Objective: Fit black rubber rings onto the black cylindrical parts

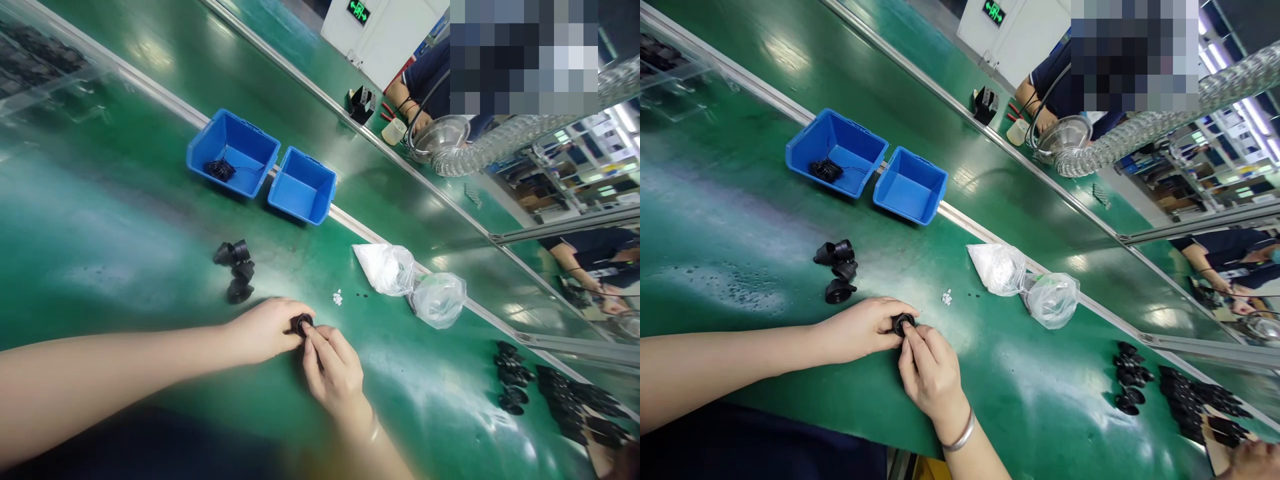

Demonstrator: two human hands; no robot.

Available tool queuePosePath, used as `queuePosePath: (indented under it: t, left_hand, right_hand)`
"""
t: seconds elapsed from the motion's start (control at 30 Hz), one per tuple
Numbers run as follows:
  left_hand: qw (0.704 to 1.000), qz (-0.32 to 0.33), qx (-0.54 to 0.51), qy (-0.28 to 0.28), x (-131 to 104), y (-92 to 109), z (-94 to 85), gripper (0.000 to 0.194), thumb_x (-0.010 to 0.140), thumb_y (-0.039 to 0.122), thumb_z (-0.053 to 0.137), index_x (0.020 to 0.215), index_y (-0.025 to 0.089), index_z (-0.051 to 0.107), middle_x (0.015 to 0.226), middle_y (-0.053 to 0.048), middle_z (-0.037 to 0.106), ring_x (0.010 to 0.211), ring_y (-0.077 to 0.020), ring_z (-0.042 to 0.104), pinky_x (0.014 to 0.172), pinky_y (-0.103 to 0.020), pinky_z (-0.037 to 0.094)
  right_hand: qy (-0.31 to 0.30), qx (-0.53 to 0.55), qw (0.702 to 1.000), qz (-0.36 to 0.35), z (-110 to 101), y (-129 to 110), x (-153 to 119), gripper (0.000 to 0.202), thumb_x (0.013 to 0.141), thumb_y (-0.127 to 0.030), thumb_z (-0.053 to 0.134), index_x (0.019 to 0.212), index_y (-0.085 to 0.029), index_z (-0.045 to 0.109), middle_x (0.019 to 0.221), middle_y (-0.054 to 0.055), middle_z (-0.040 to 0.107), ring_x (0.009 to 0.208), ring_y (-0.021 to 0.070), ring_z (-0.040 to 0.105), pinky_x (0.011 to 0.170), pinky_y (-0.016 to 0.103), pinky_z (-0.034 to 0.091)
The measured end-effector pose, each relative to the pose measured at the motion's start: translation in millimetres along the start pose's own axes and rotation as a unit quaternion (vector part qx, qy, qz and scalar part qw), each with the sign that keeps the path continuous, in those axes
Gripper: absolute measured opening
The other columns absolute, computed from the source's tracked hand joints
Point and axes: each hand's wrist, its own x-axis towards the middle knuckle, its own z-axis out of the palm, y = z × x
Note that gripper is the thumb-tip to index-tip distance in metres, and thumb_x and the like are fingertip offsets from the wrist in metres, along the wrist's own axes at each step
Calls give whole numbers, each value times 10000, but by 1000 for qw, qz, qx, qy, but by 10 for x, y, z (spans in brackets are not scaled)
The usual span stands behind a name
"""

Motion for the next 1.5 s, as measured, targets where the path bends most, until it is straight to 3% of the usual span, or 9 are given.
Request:
queuePosePath:
  t: [0.27,0.47,0.73,0.93,1.1,1.2,1.3,1.43,1.5]
  left_hand:
    - [1000,9,2,0,-3,24,-8,406,752,147,595,1146,216,661,1111,-51,695,951,-230,658,851,-316,509]
    - [1000,8,15,-1,-1,23,-13,421,751,125,582,1160,195,657,1118,-56,697,967,-231,660,862,-314,504]
    - [1000,-1,11,-1,1,30,-17,426,760,156,632,1183,207,646,1110,-52,693,937,-213,659,854,-320,510]
    - [1000,11,18,1,1,27,-7,410,759,115,594,1156,199,657,1119,-55,698,1014,-232,643,903,-347,494]
    - [1000,10,9,3,-5,3,2,423,748,104,588,1155,199,651,1118,-53,694,982,-222,644,882,-336,496]
    - [1000,-4,-26,-4,-17,-4,-3,398,759,146,614,1152,203,644,1064,-44,697,869,-199,653,789,-304,513]
    - [994,-9,-100,-30,-17,12,-8,358,783,242,658,1138,204,642,1013,-31,695,789,-178,658,733,-285,522]
    - [964,-11,-256,-74,-3,41,3,313,890,308,538,1165,180,618,1071,-55,676,939,-199,678,855,-332,543]
    - [955,-12,-284,-81,-4,54,8,291,902,299,509,1135,168,623,1094,-65,665,999,-208,668,911,-356,536]
  right_hand:
    - [-27,-73,996,-40,7,-11,-25,631,870,-41,554,1469,-143,385,958,139,637,843,232,601,678,367,577]
    - [-57,-71,995,-29,-15,-19,-4,551,893,-63,543,1426,-151,436,938,126,621,814,217,589,677,363,561]
    - [-10,-39,999,-19,0,-1,-27,624,860,-2,552,1453,-145,424,1000,140,610,902,219,600,725,350,571]
    - [-42,-60,997,-39,-6,-16,3,640,859,-35,571,1466,-133,394,951,128,619,840,219,587,678,355,553]
    - [-59,-67,996,-19,-19,-32,37,533,870,-70,572,1391,-141,485,903,105,618,782,206,588,634,342,535]
    - [-24,-12,1000,5,-45,-27,43,522,865,-49,564,1371,-159,504,952,112,628,822,204,608,663,334,546]
    - [60,4,998,18,-84,-9,48,545,848,-6,555,1364,-175,514,965,109,638,834,200,609,674,328,544]
    - [105,10,994,43,-87,30,62,498,853,15,536,1307,-191,561,940,97,633,814,185,608,686,325,542]
    - [107,18,993,49,-61,51,62,473,856,13,535,1279,-195,577,923,88,632,797,175,611,683,316,544]
